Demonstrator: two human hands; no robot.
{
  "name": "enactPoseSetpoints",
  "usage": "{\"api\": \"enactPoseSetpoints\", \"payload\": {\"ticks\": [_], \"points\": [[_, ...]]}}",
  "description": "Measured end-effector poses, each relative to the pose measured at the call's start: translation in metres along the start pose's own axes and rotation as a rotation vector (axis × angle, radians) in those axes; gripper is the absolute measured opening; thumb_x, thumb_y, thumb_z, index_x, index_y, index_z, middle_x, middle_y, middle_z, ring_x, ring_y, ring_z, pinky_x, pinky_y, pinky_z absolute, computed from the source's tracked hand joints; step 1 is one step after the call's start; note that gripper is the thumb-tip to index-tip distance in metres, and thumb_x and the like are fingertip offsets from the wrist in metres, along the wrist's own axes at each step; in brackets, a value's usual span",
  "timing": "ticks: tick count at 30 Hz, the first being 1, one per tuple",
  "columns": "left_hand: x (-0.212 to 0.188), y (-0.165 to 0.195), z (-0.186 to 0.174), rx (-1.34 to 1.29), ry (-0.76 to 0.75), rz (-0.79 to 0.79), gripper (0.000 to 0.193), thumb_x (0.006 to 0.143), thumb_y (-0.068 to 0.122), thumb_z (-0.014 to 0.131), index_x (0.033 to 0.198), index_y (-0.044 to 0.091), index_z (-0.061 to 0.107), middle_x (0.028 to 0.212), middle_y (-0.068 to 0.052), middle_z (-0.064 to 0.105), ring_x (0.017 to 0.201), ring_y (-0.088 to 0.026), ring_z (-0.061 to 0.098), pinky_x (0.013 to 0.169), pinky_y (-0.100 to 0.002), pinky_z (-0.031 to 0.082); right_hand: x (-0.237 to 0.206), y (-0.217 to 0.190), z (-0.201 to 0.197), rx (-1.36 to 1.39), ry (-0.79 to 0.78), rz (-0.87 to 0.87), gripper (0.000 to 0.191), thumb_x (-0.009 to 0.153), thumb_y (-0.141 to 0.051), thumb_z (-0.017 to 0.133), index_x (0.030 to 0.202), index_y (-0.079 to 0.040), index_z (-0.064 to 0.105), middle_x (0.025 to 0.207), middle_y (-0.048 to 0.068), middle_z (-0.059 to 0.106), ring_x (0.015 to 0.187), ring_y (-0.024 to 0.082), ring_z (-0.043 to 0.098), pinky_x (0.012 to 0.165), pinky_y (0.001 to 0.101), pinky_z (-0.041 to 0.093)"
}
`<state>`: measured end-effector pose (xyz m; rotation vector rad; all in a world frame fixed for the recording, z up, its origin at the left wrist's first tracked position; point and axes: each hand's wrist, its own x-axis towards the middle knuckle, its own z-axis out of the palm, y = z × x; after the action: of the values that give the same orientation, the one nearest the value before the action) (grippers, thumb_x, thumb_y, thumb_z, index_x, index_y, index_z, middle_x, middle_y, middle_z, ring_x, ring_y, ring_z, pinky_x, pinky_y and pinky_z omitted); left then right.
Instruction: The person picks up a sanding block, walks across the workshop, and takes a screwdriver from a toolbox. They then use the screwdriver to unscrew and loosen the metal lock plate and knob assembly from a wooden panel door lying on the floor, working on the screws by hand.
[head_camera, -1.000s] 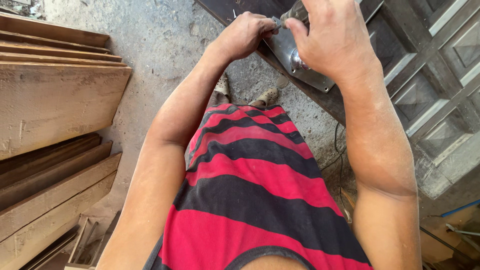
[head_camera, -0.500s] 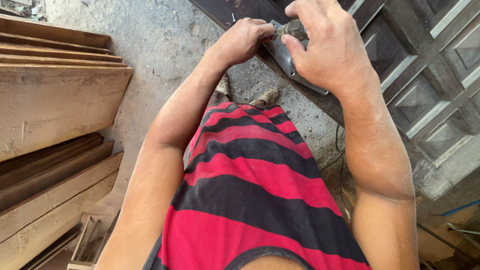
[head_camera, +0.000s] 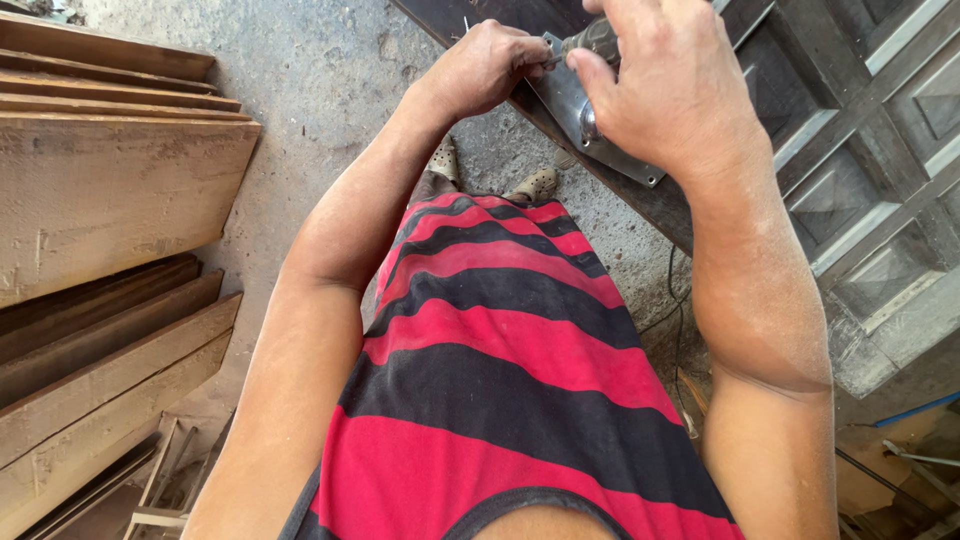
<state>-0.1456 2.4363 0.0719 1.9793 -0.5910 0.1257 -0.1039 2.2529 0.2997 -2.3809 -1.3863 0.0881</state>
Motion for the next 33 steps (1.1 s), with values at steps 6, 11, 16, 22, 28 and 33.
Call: {"api": "enactPoseSetpoints", "payload": {"ticks": [6, 11, 16, 22, 28, 33], "points": [[-0.003, -0.001, 0.001, -0.032, 0.013, -0.028, 0.006, 0.092, 0.002, 0.068, 0.091, 0.001, 0.062, 0.085, -0.016, 0.069, 0.082, -0.037, 0.07, 0.07, -0.044, 0.055, -0.012, 0.009, 0.004, 0.076, -0.08, 0.001, 0.027, 0.092, -0.006, 0.078, 0.115, 0.001, 0.067, 0.11, 0.018, 0.069, 0.105, 0.039, 0.066, 0.089, 0.0459, 0.051], [-0.004, 0.002, 0.002, 0.053, 0.032, -0.009, 0.006, 0.093, 0.002, 0.067, 0.092, -0.001, 0.062, 0.089, -0.018, 0.07, 0.085, -0.04, 0.069, 0.073, -0.047, 0.055, -0.009, 0.008, 0.013, 0.102, -0.02, 0.029, 0.03, 0.094, -0.014, 0.084, 0.112, 0.003, 0.067, 0.106, 0.019, 0.07, 0.096, 0.039, 0.067, 0.083, 0.0462, 0.052], [-0.001, 0.014, 0.005, 0.017, 0.072, -0.015, 0.015, 0.091, 0.001, 0.06, 0.104, -0.002, 0.068, 0.096, -0.022, 0.071, 0.089, -0.044, 0.069, 0.078, -0.049, 0.057, 0.0, -0.02, 0.039, 0.583, 0.348, 0.284, 0.033, 0.095, -0.013, 0.079, 0.121, 0.001, 0.063, 0.087, 0.01, 0.069, 0.077, 0.017, 0.068, 0.075, 0.0322, 0.054], [0.002, 0.038, 0.0, -0.028, 0.099, -0.137, 0.02, 0.093, 0.005, 0.058, 0.109, 0.001, 0.068, 0.098, -0.021, 0.073, 0.091, -0.041, 0.071, 0.076, -0.048, 0.057, 0.003, 0.025, 0.032, 0.982, -0.085, -0.012, 0.014, 0.11, -0.004, 0.07, 0.124, -0.006, 0.072, 0.102, 0.009, 0.078, 0.096, 0.012, 0.073, 0.09, 0.0266, 0.059], [0.009, 0.046, -0.005, 0.006, 0.107, -0.165, 0.016, 0.097, 0.009, 0.059, 0.108, 0.006, 0.069, 0.094, -0.017, 0.072, 0.088, -0.039, 0.073, 0.076, -0.046, 0.058, -0.001, 0.003, 0.047, 0.749, 0.165, 0.269, 0.046, 0.092, -0.007, 0.081, 0.132, 0.0, 0.06, 0.083, 0.004, 0.069, 0.076, 0.008, 0.062, 0.075, 0.0245, 0.053], [0.009, 0.047, -0.002, 0.139, 0.06, -0.058, 0.023, 0.085, 0.011, 0.061, 0.107, 0.007, 0.066, 0.102, -0.018, 0.072, 0.091, -0.04, 0.07, 0.078, -0.047, 0.057, 0.006, 0.026, 0.038, 1.13, -0.21, 0.0, 0.013, 0.1, -0.005, 0.078, 0.112, -0.005, 0.073, 0.1, 0.005, 0.075, 0.096, 0.012, 0.069, 0.09, 0.0285, 0.057]]}}
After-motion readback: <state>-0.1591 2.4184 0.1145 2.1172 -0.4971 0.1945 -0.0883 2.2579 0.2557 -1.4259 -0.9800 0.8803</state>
